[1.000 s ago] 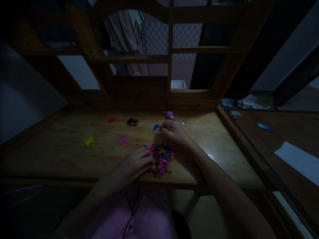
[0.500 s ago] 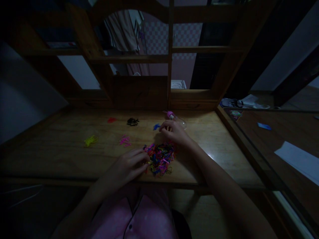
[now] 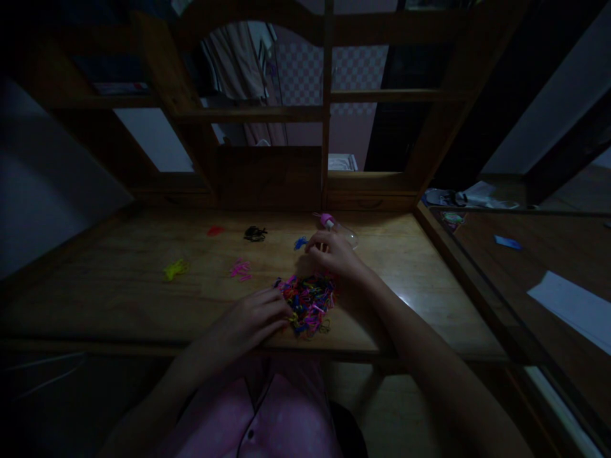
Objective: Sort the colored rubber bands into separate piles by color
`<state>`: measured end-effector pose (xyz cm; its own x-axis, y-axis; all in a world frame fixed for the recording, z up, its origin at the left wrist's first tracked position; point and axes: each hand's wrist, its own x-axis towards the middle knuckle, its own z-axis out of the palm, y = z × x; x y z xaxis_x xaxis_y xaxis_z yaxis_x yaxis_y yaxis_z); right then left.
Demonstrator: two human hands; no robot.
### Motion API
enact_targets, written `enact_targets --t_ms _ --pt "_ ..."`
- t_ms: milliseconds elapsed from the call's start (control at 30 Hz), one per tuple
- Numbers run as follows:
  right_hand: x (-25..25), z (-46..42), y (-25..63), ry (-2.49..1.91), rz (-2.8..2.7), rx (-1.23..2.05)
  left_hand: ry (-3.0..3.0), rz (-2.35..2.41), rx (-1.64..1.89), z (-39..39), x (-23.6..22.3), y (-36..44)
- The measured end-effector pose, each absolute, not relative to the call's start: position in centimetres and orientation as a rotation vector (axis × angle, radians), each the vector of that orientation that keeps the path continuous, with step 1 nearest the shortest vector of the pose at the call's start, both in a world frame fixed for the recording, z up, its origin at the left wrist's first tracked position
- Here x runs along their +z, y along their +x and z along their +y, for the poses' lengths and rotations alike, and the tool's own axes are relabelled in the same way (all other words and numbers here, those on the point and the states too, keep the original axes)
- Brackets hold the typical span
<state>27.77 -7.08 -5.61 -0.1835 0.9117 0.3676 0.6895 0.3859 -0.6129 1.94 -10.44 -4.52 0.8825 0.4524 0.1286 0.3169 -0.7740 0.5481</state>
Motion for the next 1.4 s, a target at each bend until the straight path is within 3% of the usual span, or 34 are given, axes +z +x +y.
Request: enact_targets --t_ms 533,900,1400 --pt "-5.4 -7.2 27.8 -1.351 -1.95 0.387 2.629 0.441 0.264 -9.5 -4.7 3.4" --pt "-5.2 -7.2 27.7 -1.368 -1.944 0.407 2.447 0.537 0.425 -8.5 -4.1 2.1" --pt "-4.9 -7.3 27.6 -1.389 -1.938 0.394 2.517 0.347 0.146 -9.4 -3.5 2.8"
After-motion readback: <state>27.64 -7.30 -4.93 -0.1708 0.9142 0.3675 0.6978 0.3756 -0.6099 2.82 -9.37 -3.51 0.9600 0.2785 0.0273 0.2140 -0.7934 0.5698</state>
